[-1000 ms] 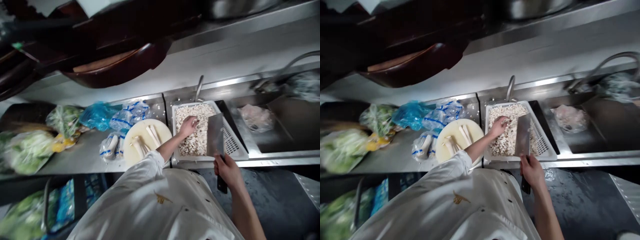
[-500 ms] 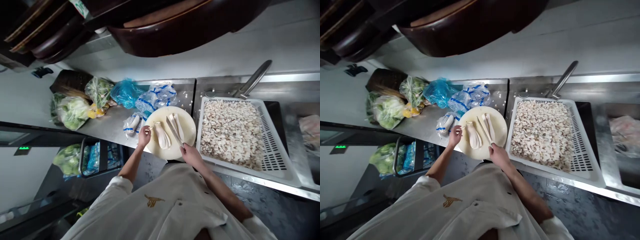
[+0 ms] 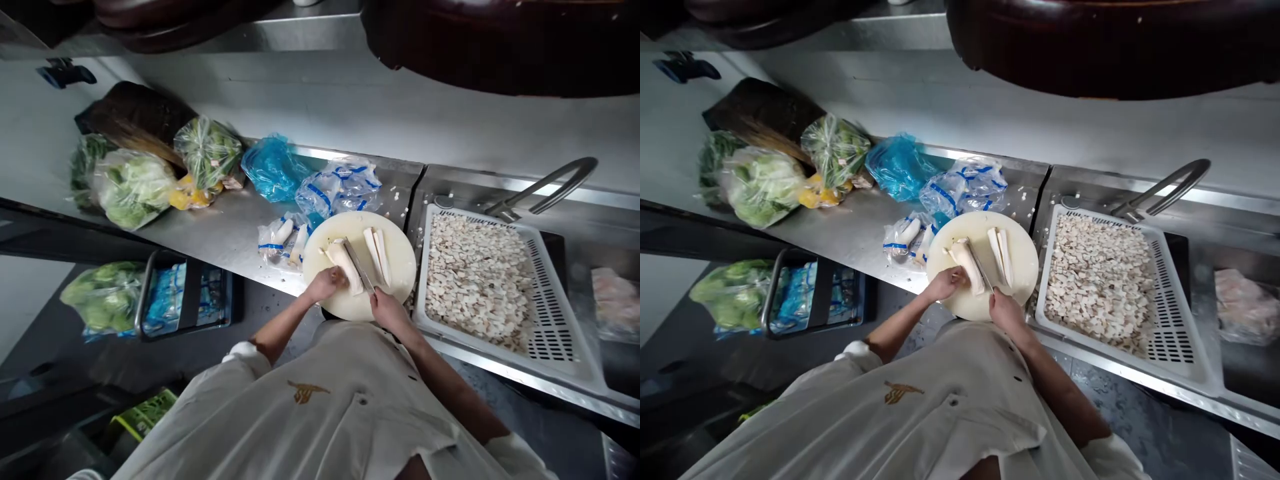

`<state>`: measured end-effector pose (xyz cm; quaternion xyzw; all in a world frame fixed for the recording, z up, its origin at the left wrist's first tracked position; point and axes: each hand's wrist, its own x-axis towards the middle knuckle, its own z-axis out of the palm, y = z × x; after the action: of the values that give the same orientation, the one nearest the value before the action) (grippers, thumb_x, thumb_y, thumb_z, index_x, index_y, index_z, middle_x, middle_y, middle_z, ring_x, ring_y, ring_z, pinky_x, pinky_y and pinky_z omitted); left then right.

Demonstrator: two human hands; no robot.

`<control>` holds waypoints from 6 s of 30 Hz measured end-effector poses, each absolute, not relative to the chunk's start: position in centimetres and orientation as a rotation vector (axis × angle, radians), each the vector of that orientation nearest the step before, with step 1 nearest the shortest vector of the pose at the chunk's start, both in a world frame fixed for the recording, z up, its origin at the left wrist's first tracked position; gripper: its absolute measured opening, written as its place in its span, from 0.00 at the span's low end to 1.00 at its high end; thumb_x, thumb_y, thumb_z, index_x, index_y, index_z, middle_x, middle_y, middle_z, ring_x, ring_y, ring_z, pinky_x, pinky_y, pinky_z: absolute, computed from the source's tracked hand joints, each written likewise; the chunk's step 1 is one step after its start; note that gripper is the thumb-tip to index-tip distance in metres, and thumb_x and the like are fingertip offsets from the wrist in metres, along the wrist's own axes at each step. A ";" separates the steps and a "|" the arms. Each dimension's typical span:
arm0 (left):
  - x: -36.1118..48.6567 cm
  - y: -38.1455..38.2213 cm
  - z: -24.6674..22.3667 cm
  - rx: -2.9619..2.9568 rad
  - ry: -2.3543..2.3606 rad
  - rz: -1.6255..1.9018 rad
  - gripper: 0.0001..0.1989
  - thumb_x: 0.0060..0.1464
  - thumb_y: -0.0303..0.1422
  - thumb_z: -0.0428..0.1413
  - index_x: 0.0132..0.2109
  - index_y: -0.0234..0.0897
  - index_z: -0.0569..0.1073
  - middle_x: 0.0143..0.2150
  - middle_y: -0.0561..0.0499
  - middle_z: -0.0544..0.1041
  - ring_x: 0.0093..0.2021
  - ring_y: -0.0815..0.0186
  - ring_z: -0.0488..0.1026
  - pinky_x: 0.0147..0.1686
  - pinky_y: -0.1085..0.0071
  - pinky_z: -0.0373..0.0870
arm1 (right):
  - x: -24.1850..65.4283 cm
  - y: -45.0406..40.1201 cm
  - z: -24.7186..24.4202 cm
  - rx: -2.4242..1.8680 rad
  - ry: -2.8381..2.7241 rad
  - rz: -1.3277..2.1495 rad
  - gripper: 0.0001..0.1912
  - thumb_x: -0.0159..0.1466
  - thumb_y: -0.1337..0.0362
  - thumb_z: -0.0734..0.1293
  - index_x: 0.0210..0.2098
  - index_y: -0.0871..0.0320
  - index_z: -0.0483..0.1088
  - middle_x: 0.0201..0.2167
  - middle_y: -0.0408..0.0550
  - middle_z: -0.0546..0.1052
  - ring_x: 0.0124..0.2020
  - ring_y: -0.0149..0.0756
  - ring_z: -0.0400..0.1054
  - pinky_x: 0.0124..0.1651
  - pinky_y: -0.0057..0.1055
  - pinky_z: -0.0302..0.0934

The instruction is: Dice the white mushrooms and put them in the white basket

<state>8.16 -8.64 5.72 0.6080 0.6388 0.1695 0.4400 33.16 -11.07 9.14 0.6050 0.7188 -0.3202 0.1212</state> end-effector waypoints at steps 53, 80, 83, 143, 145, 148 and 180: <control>3.8 -1.9 -0.1 2.438 0.984 0.730 0.22 0.63 0.53 0.62 0.53 0.44 0.80 0.59 0.42 0.77 0.65 0.47 0.68 0.66 0.47 0.63 | 27.8 -9.3 11.5 1.906 1.962 -0.905 0.23 0.81 0.54 0.52 0.55 0.58 0.75 0.48 0.58 0.83 0.49 0.43 0.77 0.48 0.31 0.59; 2.3 -0.4 0.8 2.411 0.892 0.839 0.18 0.72 0.43 0.52 0.60 0.41 0.77 0.60 0.39 0.75 0.62 0.52 0.71 0.64 0.47 0.69 | 31.2 -11.1 10.1 1.931 2.084 -0.852 0.24 0.81 0.54 0.54 0.46 0.57 0.78 0.45 0.56 0.84 0.47 0.42 0.77 0.44 0.30 0.56; 1.4 -1.0 1.1 2.433 0.899 0.839 0.16 0.73 0.42 0.50 0.55 0.42 0.79 0.55 0.40 0.78 0.59 0.53 0.72 0.62 0.50 0.71 | 31.6 -11.6 9.6 1.926 2.078 -0.857 0.23 0.80 0.55 0.54 0.45 0.57 0.77 0.45 0.56 0.84 0.46 0.41 0.77 0.44 0.30 0.56; 0.2 -5.0 0.3 2.511 1.143 0.689 0.18 0.67 0.38 0.56 0.60 0.44 0.77 0.60 0.44 0.75 0.61 0.50 0.69 0.63 0.47 0.68 | 30.1 -12.0 13.0 1.932 1.996 -0.852 0.23 0.80 0.52 0.54 0.48 0.56 0.78 0.44 0.56 0.84 0.46 0.44 0.78 0.44 0.31 0.58; 0.4 -4.5 0.3 2.509 1.141 0.687 0.16 0.67 0.39 0.56 0.59 0.45 0.78 0.59 0.44 0.76 0.62 0.49 0.68 0.65 0.46 0.66 | 29.8 -12.1 13.0 1.904 2.007 -0.860 0.23 0.80 0.52 0.54 0.49 0.56 0.78 0.44 0.56 0.84 0.46 0.44 0.78 0.45 0.31 0.58; 0.6 -3.7 0.3 2.481 1.102 0.674 0.16 0.67 0.39 0.56 0.58 0.44 0.78 0.58 0.44 0.77 0.62 0.50 0.69 0.67 0.46 0.65 | 29.3 -11.9 12.9 1.859 2.026 -0.889 0.23 0.80 0.52 0.54 0.50 0.56 0.77 0.45 0.57 0.84 0.46 0.44 0.78 0.45 0.31 0.58; 0.2 -5.5 0.2 2.290 1.252 0.665 0.16 0.73 0.40 0.51 0.58 0.41 0.78 0.59 0.41 0.77 0.64 0.53 0.71 0.67 0.51 0.69 | 28.4 -12.5 13.4 1.813 2.064 -0.837 0.22 0.80 0.53 0.55 0.48 0.57 0.77 0.44 0.56 0.84 0.44 0.43 0.77 0.43 0.31 0.56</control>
<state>0.24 -5.47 0.21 0.8290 0.4532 0.2407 0.2222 28.44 -12.52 13.37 0.6256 0.7122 -0.2887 0.1344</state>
